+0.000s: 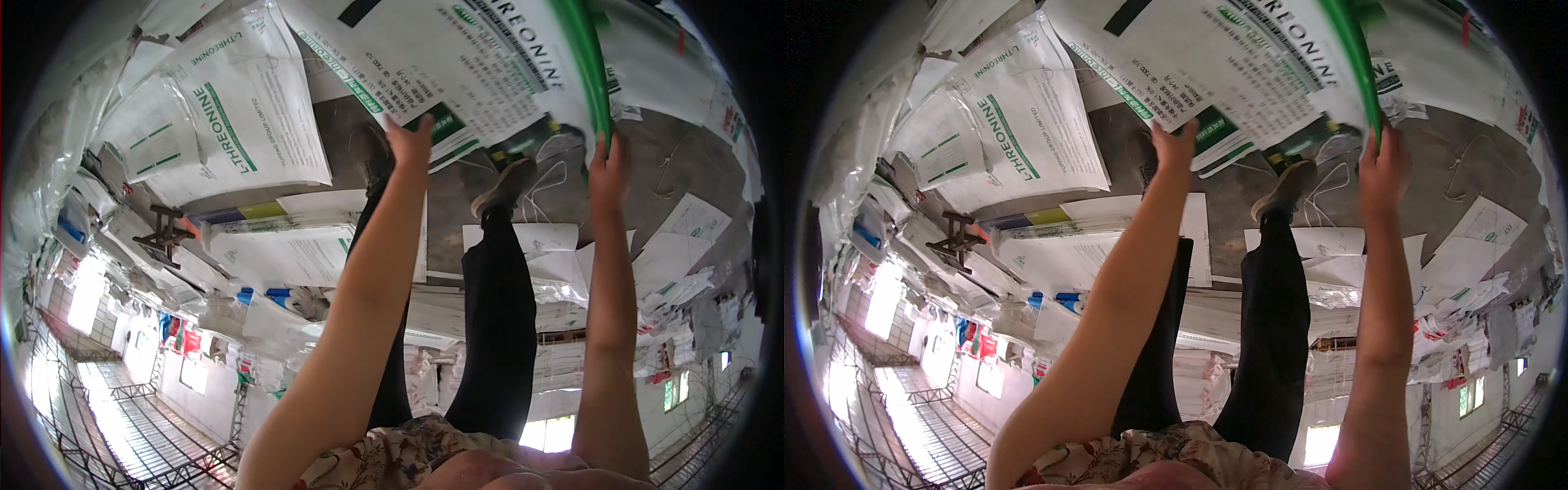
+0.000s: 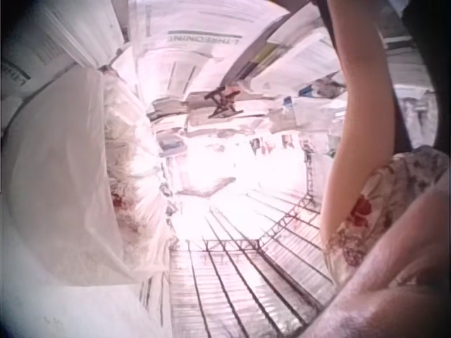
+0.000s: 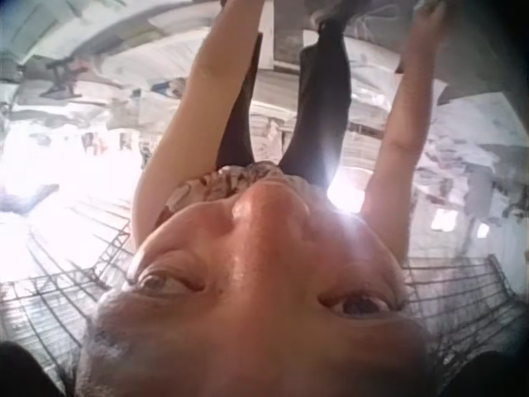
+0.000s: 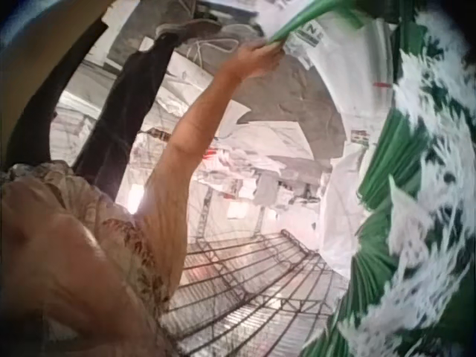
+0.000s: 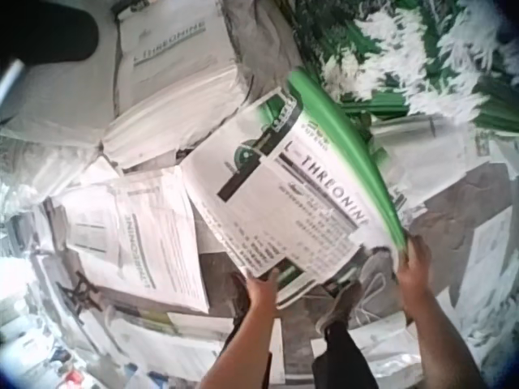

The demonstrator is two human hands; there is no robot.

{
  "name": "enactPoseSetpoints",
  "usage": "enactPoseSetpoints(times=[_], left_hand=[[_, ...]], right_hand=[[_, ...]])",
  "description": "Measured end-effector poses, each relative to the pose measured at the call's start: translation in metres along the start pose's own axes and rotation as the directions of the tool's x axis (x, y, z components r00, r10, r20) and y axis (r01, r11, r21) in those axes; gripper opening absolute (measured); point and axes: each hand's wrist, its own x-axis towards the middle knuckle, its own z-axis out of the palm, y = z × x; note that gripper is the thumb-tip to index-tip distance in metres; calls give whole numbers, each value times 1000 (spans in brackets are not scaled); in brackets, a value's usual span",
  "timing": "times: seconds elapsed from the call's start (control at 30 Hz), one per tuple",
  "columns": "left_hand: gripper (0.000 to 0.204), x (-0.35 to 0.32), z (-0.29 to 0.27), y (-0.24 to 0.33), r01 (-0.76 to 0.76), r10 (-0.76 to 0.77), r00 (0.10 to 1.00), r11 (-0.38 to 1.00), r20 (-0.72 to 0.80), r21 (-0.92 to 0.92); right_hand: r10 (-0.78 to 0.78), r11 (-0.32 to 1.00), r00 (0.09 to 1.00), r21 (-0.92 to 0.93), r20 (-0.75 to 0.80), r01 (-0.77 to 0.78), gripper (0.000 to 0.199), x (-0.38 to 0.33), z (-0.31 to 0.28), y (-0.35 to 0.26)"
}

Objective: The person lifts a stack of printed sacks, places them onto their lap, and flips through the individual sacks one by one by hand.

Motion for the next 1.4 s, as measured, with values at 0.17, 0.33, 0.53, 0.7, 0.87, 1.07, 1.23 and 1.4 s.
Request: enactPoseSetpoints(times=[0.17,0.33,0.53,0.7,0.87,1.07,1.23,1.4], left_hand=[[77,88,-66,-36,86,-98,986,992,-135,-94],[51,121,-96,-21,178,-131,974,946,184,-270],[44,111,-123,-6,243,-182,903,963,390,-113],[50,87,-95,-12,407,-356,882,906,309,-118],[62,132,-104,-9,242,-91,936,868,341,-433],[50,93,-73,16,332,-198,915,865,352,-377],[53,3,-55,73,303,-239,951,850,196,-430],[49,-67,-40,124,392,-320,920,784,228,-481]], right_hand=[[-226,974,973,37,33,225,45,5,59,-57],[-267,961,959,94,95,259,52,-18,116,-130],[-263,957,945,177,195,229,59,-44,139,-194],[-147,981,884,178,444,74,81,-61,156,-203],[-51,942,833,304,551,-144,91,-30,174,-233],[6,856,764,392,645,-337,127,-40,196,-198],[-69,956,755,259,652,-136,135,-65,150,-210],[-204,975,758,196,620,102,114,-51,62,-186]])
